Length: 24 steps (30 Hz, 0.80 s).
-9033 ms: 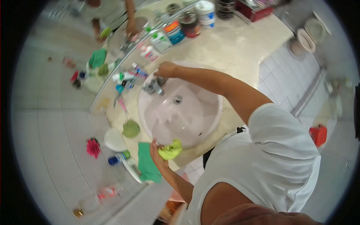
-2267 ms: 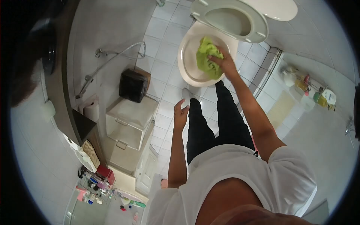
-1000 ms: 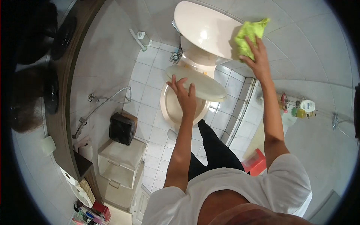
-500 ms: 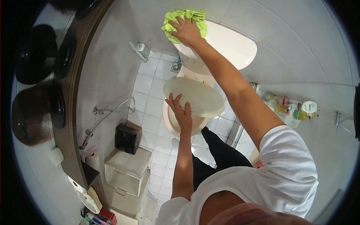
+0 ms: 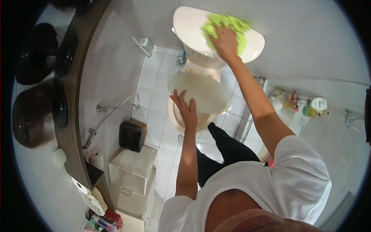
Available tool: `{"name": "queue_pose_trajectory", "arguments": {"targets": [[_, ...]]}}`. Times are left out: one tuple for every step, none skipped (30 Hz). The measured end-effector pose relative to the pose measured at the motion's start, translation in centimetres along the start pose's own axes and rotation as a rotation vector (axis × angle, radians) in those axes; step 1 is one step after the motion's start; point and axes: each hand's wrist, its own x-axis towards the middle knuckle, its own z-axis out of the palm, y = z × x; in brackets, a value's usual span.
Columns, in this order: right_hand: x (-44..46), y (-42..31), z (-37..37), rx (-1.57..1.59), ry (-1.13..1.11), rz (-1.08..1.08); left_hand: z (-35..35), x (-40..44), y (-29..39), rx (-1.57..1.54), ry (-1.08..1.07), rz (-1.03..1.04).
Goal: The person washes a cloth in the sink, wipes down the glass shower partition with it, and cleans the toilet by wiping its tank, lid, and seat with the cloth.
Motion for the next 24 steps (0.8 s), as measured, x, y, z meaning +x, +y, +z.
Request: {"name": "queue_pose_trajectory", "arguments": {"targets": [[0.5, -2.3, 0.4, 0.035, 0.012, -0.057, 0.0, -0.3, 0.1, -0.055, 0.015, -0.015], [1.0, -3.5, 0.6, 0.070, 0.029, -0.116, 0.1, -0.4, 0.5, -0.112, 0.035, -0.026], [1.0, -3.4, 0.4, 0.133, 0.005, -0.152, 0.1, -0.6, 0.6, -0.170, 0.058, -0.036], [1.0, -3.5, 0.1, 0.197, -0.015, -0.189, 0.2, -1.2, 0.2, -0.149, 0.076, -0.092], [0.9, -3.6, -0.1, 0.261, -0.033, -0.225, 0.3, -1.7, -0.4, -0.129, 0.096, -0.146], [0.4, -3.4, -0.6, 0.316, -0.059, -0.263, 0.3, -2.2, -1.0, -0.111, 0.116, -0.196], [-0.7, -2.7, -1.7, 0.370, -0.084, -0.299, 0.3, -2.7, -1.7, -0.217, 0.131, -0.224], [-2.2, -2.1, -2.7, 0.423, -0.112, -0.336, 0.4, -3.3, -2.4, -0.324, 0.145, -0.255], [-4.0, -1.8, -3.8, 0.434, -0.140, -0.329, 0.4, -3.9, -2.9, -0.434, 0.163, -0.286], [-6.4, -2.1, -5.1, 0.483, -0.165, -0.351, 0.3, -4.2, -3.0, -0.593, 0.194, -0.360], [-9.1, -2.7, -6.2, 0.532, -0.191, -0.373, 0.2, -4.4, -3.0, -0.752, 0.227, -0.434], [-12.4, -3.2, -6.1, 0.526, -0.303, -0.402, -0.1, -4.6, -2.9, -0.910, 0.261, -0.508], [-15.7, -4.1, -6.7, 0.691, -0.419, -0.378, -0.2, -4.8, -2.5, -0.996, 0.317, -0.530], [-19.2, -4.8, -5.9, 0.774, -0.544, -0.406, -0.3, -4.9, -2.0, -1.081, 0.370, -0.547], [-22.1, -5.9, -6.1, 0.903, -0.650, -0.363, -0.4, -5.0, -1.9, -1.167, 0.424, -0.563], [-24.2, -7.1, -6.3, 0.782, -0.740, -0.414, -0.5, -5.5, -2.6, -1.164, 0.398, -0.558], [-25.2, -8.0, -6.3, 0.724, -0.785, -0.386, -0.6, -6.1, -3.7, -1.162, 0.374, -0.551], [-25.9, -8.5, -5.9, 0.666, -0.830, -0.361, -0.8, -6.5, -4.6, -1.159, 0.350, -0.544], [-26.4, -8.3, -4.0, 0.618, -0.804, -0.327, -1.0, -6.9, -5.3, -1.255, 0.374, -0.549], [-26.8, -7.9, -0.6, 0.572, -0.780, -0.294, -0.9, -7.1, -6.2, -1.237, 0.350, -0.516], [-27.0, -7.5, 2.8, 0.530, -0.760, -0.256, -0.9, -7.6, -6.9, -1.214, 0.325, -0.490], [-26.2, -6.2, 6.3, 0.599, -0.786, -0.089, -1.1, -8.1, -7.6, -1.188, 0.301, -0.462], [-26.7, -3.9, 12.6, 0.563, -0.827, 0.058, -1.2, -8.2, -7.4, -1.165, 0.325, -0.483], [-25.5, -2.2, 16.5, 0.422, -0.837, 0.171, -1.2, -8.1, -7.4, -1.161, 0.324, -0.468]]}}
